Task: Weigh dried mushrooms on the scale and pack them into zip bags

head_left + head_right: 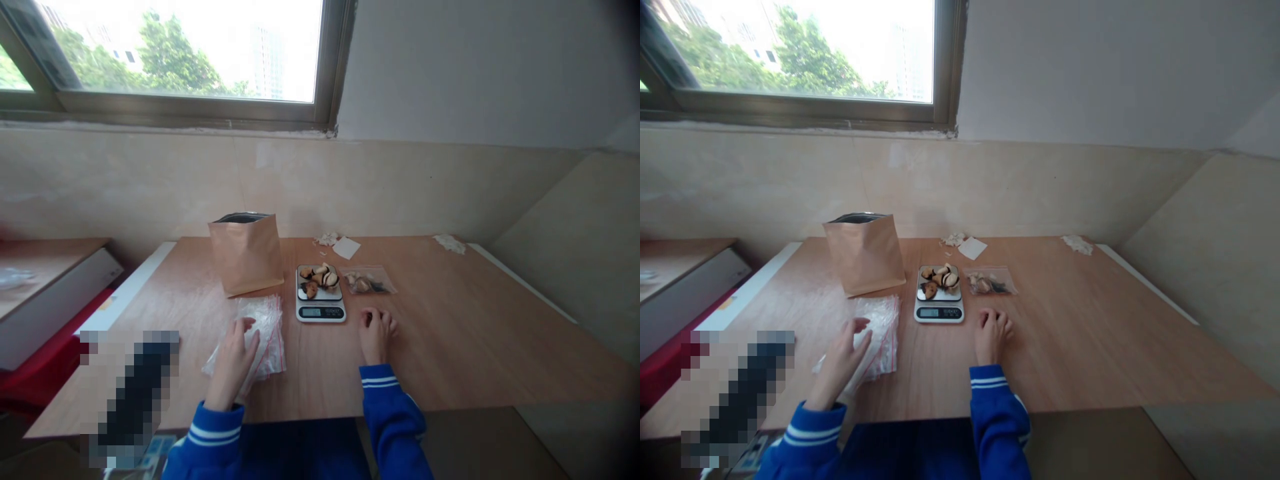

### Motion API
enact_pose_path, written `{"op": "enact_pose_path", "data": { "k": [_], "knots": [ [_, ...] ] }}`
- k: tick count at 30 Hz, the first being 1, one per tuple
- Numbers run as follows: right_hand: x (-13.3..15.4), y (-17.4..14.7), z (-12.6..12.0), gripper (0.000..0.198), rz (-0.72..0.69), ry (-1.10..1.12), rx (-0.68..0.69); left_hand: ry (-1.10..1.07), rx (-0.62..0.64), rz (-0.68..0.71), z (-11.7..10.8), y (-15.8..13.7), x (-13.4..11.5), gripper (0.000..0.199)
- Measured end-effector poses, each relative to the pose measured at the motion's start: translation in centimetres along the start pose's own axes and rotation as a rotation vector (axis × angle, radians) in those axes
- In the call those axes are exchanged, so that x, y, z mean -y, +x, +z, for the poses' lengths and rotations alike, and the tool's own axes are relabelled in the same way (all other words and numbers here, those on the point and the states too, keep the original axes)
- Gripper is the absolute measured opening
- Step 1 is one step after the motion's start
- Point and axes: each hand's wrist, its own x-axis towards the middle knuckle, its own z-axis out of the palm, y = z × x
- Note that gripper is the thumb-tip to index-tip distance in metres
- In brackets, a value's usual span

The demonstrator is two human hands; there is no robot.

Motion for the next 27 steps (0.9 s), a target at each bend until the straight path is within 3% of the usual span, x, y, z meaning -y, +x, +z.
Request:
{"op": "enact_pose_path", "data": {
  "k": [5,8,11,14,16,17,21,25,27],
  "knots": [
    [0.0,0.4,-0.2,0.018,0.015,0.052,-0.029,0.042,0.277,-0.058,-1.5,-1.8,-0.8,0.031],
    [0.9,0.5,-1.3,0.018,0.021,0.187,-0.072,-0.033,0.309,-0.106,-1.9,-1.7,-0.9,0.027],
    [4.1,-1.8,-3.5,0.02,0.031,0.5,0.011,-0.114,0.141,-0.138,-1.8,-1.1,-2.0,0.031],
    [9.3,-6.6,-6.1,0.033,-0.007,0.915,0.439,-0.215,-0.087,-0.154,-1.4,-0.5,-4.4,0.033],
    [12.7,-9.7,-7.4,0.039,-0.075,1.07,0.732,-0.327,-0.13,-0.133,-1.2,-0.3,-6.3,0.033],
    [14.0,-10.7,-7.8,0.042,-0.065,1.12,0.793,-0.389,-0.106,-0.129,-1.0,-0.3,-7.1,0.033],
    [15.4,-11.0,-7.6,0.045,0.013,1.154,0.821,-0.573,-0.042,-0.163,-0.7,-0.2,-8.9,0.033],
    [13.0,-7.9,-6.3,0.053,0.181,1.173,0.788,-0.707,-0.237,-0.295,-0.8,0.3,-9.2,0.033],
    [12.0,-6.7,-6.5,0.056,0.2,1.183,0.805,-0.777,-0.317,-0.326,-0.8,0.7,-9.4,0.034]
  ]
}}
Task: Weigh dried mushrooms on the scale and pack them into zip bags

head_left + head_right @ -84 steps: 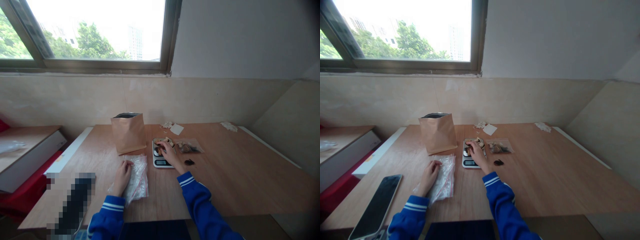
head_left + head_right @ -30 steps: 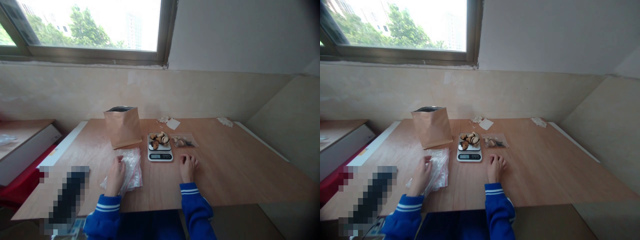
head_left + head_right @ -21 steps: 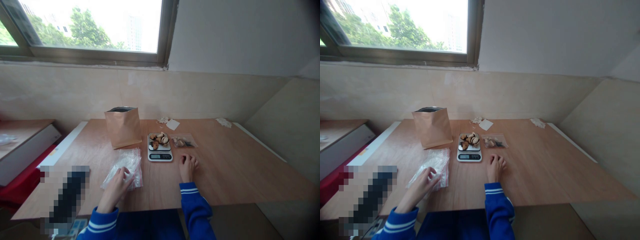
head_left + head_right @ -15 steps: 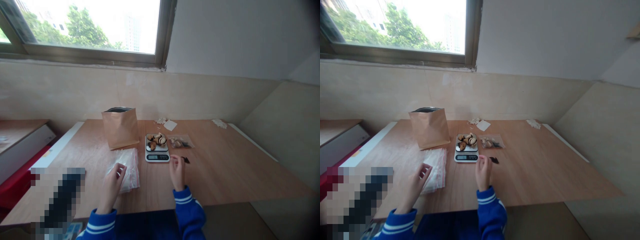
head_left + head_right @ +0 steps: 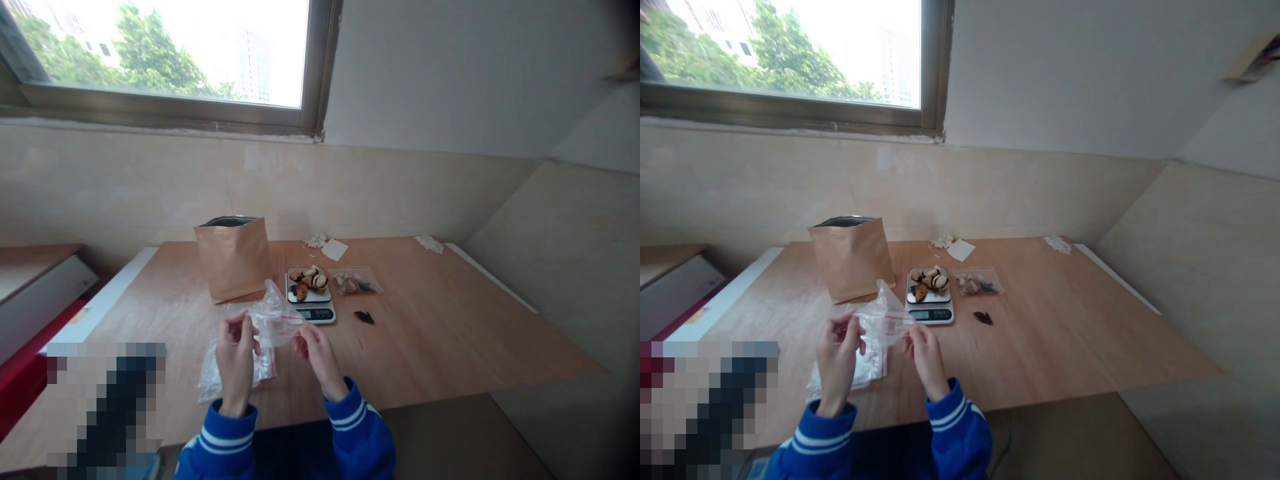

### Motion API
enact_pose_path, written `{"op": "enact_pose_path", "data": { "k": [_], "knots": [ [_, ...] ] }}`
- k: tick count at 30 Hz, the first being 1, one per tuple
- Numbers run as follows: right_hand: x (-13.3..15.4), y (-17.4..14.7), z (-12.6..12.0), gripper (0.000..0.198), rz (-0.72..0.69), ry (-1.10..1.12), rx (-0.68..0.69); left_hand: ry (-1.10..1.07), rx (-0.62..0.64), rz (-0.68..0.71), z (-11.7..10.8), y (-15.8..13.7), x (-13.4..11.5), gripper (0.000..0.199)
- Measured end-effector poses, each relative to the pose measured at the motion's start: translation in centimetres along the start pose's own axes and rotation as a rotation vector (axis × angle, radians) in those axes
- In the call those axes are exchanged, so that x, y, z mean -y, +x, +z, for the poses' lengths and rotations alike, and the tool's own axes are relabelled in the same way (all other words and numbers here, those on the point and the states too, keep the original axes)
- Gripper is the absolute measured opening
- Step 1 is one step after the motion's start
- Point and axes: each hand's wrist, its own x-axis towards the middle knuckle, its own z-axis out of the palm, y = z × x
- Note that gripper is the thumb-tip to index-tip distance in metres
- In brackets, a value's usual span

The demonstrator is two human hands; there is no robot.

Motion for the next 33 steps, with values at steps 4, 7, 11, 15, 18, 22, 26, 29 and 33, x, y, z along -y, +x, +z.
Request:
{"op": "enact_pose_path", "data": {
  "k": [4,7,11,15,18,22,26,29,33],
  "knots": [
    [2.2,0.2,-1.5,0.046,-0.12,-0.131,0.265,0.029,-0.021,-0.004,0.7,1.2,-0.8,0.039],
    [3.4,2.6,-3.3,0.035,-0.317,-0.327,0.172,0.1,0.045,0.02,0.8,2.4,-1.1,0.042],
    [2.8,9.1,-7.4,0.032,-0.558,-0.673,-0.18,0.15,0.057,0.012,0.9,3.3,-1.3,0.04],
    [1.2,13.4,-9.9,0.056,-0.564,-0.9,-0.047,0.184,0.001,0.034,1.4,3.2,-1.3,0.029],
    [0.8,13.8,-10.1,0.053,-0.537,-0.977,-0.01,0.225,-0.015,0.047,2.0,3.2,-1.0,0.024],
    [0.9,13.0,-10.0,0.041,-0.484,-0.993,-0.091,0.245,-0.008,0.048,2.6,3.3,-0.7,0.019],
    [2.0,11.8,-9.7,0.033,-0.501,-0.868,-0.156,0.242,-0.01,0.058,3.1,3.5,-0.5,0.019],
    [4.3,10.1,-8.2,0.035,-0.508,-0.591,-0.123,0.224,0.003,0.056,3.6,3.5,-0.2,0.019],
    [8.5,7.1,-5.2,0.038,-0.439,-0.381,0.106,0.208,0.028,0.075,4.6,3.4,0.0,0.02]
  ]
}}
